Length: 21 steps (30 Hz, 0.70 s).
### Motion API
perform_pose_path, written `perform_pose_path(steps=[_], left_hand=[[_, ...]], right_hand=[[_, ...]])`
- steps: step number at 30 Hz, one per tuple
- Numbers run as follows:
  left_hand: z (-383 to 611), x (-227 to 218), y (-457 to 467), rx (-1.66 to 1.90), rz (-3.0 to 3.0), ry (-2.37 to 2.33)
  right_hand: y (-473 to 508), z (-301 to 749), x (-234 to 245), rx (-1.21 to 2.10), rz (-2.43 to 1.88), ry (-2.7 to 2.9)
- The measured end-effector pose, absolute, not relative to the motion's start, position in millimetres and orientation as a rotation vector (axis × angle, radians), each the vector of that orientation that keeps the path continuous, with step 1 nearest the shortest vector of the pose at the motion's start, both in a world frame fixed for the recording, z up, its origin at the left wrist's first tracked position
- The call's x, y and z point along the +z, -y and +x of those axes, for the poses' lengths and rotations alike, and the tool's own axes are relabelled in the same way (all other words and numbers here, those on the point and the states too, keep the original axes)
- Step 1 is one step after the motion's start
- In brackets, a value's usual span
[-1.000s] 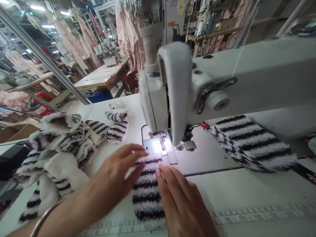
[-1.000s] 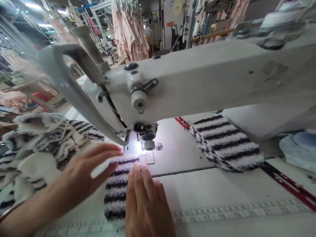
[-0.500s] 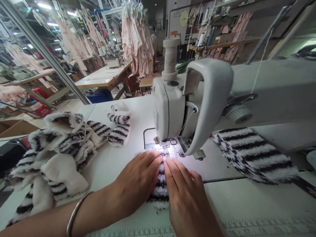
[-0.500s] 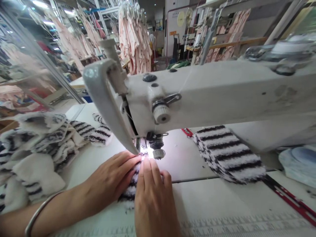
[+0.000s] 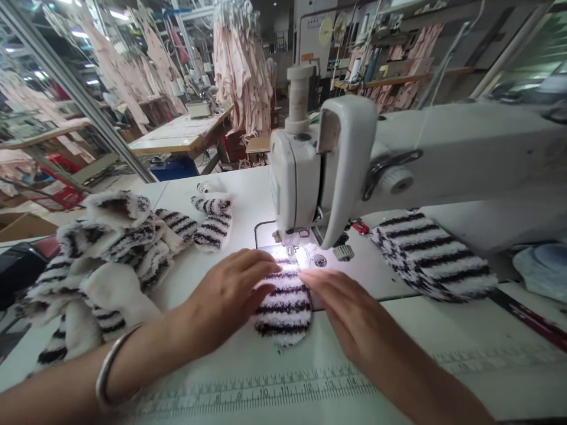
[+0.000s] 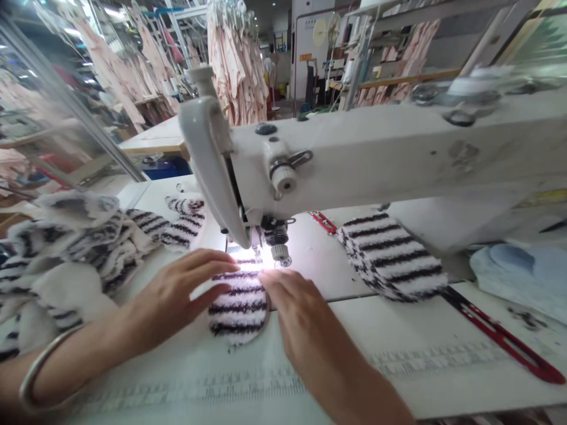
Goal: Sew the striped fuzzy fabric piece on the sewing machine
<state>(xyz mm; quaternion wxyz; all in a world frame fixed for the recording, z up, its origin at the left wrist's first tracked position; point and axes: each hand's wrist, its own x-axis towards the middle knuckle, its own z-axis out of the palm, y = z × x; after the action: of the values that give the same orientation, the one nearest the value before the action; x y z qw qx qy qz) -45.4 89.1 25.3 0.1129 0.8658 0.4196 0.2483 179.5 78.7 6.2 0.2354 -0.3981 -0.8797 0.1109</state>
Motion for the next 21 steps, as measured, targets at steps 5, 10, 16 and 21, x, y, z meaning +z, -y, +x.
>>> perform_pose_path(steps=[5,10,16,21], left_hand=[[-56,39,-86,0.623,2.426,-1.139],[-51,33,-88,0.556,2.486,-1.048],[-49,23,-96,0.450,2.429,-1.069],[-47,19,-99,0.472,2.411,-1.063]], right_hand=[[-73,191,28,0.249,-0.999,2.437],[-40,177,18,0.018,-1.016,2.338],[-60,169,8,0.071,-1.099,2.365],[-88,164,11,0.187,-1.221,2.527]])
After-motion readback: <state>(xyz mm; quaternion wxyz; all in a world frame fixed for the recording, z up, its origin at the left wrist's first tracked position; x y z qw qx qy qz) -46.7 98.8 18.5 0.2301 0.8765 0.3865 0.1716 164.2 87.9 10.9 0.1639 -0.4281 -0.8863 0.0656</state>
